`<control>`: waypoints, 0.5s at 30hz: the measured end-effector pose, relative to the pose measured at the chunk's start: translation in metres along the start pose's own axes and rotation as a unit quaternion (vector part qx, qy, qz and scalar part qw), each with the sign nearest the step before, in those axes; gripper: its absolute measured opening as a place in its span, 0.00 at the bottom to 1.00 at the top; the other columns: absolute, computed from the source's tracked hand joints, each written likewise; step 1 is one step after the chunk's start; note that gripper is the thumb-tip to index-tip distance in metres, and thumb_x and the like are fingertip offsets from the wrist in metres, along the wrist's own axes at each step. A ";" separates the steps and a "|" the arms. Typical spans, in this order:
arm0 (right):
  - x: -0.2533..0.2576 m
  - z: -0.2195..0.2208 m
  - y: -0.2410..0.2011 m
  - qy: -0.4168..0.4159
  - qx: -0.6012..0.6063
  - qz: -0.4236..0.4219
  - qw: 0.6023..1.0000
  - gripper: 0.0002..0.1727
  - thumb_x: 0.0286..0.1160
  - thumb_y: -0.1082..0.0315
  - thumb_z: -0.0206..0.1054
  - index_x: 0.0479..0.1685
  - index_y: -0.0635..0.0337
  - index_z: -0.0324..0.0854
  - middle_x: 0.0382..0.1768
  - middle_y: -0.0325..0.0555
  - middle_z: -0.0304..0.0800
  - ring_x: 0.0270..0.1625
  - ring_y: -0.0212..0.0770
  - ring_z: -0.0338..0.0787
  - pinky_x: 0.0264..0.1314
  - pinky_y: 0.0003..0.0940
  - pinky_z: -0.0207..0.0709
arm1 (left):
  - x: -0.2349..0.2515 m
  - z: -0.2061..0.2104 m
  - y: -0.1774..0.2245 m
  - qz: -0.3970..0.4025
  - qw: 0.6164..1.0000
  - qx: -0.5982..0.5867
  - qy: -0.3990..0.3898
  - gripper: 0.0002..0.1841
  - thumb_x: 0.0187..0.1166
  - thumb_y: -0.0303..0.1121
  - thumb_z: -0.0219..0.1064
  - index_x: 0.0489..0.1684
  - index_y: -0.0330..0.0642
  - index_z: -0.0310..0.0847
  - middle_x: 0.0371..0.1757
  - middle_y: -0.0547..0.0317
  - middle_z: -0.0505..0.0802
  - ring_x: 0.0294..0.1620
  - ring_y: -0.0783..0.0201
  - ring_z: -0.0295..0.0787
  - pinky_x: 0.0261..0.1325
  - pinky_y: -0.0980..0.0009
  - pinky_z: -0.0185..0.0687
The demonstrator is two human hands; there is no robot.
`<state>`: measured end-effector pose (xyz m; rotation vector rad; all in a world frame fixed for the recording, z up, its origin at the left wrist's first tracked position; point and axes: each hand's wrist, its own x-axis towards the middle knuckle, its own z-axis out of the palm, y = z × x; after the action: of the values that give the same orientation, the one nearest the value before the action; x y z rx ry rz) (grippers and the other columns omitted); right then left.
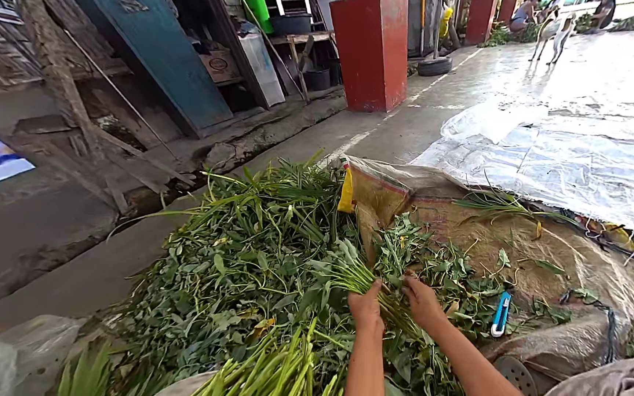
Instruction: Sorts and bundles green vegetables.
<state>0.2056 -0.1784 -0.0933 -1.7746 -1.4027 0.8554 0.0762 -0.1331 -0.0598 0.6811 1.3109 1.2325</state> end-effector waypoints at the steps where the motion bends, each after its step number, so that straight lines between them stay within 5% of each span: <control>1: -0.005 -0.003 0.015 -0.017 -0.064 0.043 0.997 0.19 0.92 0.68 0.50 0.66 0.71 0.80 0.58 0.64 0.88 0.65 0.57 0.88 0.75 0.51 0.75 | 0.001 -0.002 0.001 0.004 1.000 -0.006 0.005 0.24 0.71 0.18 0.75 0.66 0.25 0.72 0.48 0.38 0.90 0.41 0.54 0.91 0.44 0.60 0.91; 4: -0.008 -0.018 0.060 -0.121 -0.159 0.225 0.954 0.23 0.90 0.61 0.56 0.72 0.71 0.78 0.72 0.71 0.79 0.78 0.67 0.77 0.82 0.64 0.66 | 0.005 -0.005 0.007 0.015 1.000 0.000 -0.001 0.23 0.71 0.17 0.75 0.63 0.24 0.73 0.42 0.40 0.91 0.35 0.57 0.91 0.40 0.63 0.91; 6: -0.007 -0.029 0.064 -0.160 -0.132 0.246 0.947 0.38 0.90 0.46 0.55 0.84 0.71 0.65 0.81 0.76 0.67 0.84 0.72 0.67 0.84 0.70 0.59 | 0.006 -0.004 0.003 0.014 1.000 0.015 -0.007 0.22 0.71 0.18 0.75 0.63 0.24 0.74 0.43 0.40 0.91 0.36 0.57 0.91 0.41 0.63 0.91; 8: -0.004 -0.033 0.045 -0.177 -0.022 0.199 0.964 0.45 0.87 0.38 0.54 0.94 0.61 0.52 0.86 0.69 0.62 0.88 0.66 0.65 0.87 0.65 0.57 | 0.006 -0.002 -0.004 0.008 0.999 0.028 -0.015 0.22 0.72 0.18 0.75 0.63 0.24 0.74 0.45 0.39 0.90 0.38 0.56 0.91 0.43 0.62 0.91; 10: 0.004 -0.022 0.027 -0.197 0.096 0.112 0.969 0.41 0.86 0.42 0.60 0.91 0.56 0.59 0.81 0.61 0.73 0.81 0.57 0.76 0.81 0.58 0.68 | 0.009 -0.001 -0.008 0.008 0.999 0.035 -0.025 0.24 0.71 0.18 0.76 0.65 0.24 0.74 0.47 0.39 0.91 0.41 0.55 0.92 0.45 0.60 0.92; 12: 0.010 -0.004 0.028 -0.170 0.128 0.039 0.976 0.31 0.84 0.50 0.66 0.79 0.60 0.77 0.71 0.58 0.84 0.71 0.51 0.85 0.77 0.50 0.74 | 0.012 -0.002 -0.009 0.010 0.999 0.036 -0.022 0.23 0.70 0.18 0.76 0.64 0.25 0.75 0.45 0.40 0.91 0.39 0.56 0.92 0.44 0.61 0.92; 15: 0.009 0.008 0.038 -0.131 0.195 0.021 0.972 0.20 0.86 0.59 0.64 0.64 0.65 0.85 0.52 0.50 0.91 0.51 0.37 0.89 0.61 0.36 0.81 | 0.016 -0.003 -0.004 0.012 1.000 0.024 0.000 0.20 0.72 0.16 0.73 0.62 0.25 0.74 0.40 0.41 0.91 0.30 0.57 0.91 0.35 0.62 0.92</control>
<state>0.2200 -0.1744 -0.1301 -1.4317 -1.2513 1.3273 0.0716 -0.1205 -0.0694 0.7327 1.3388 1.2239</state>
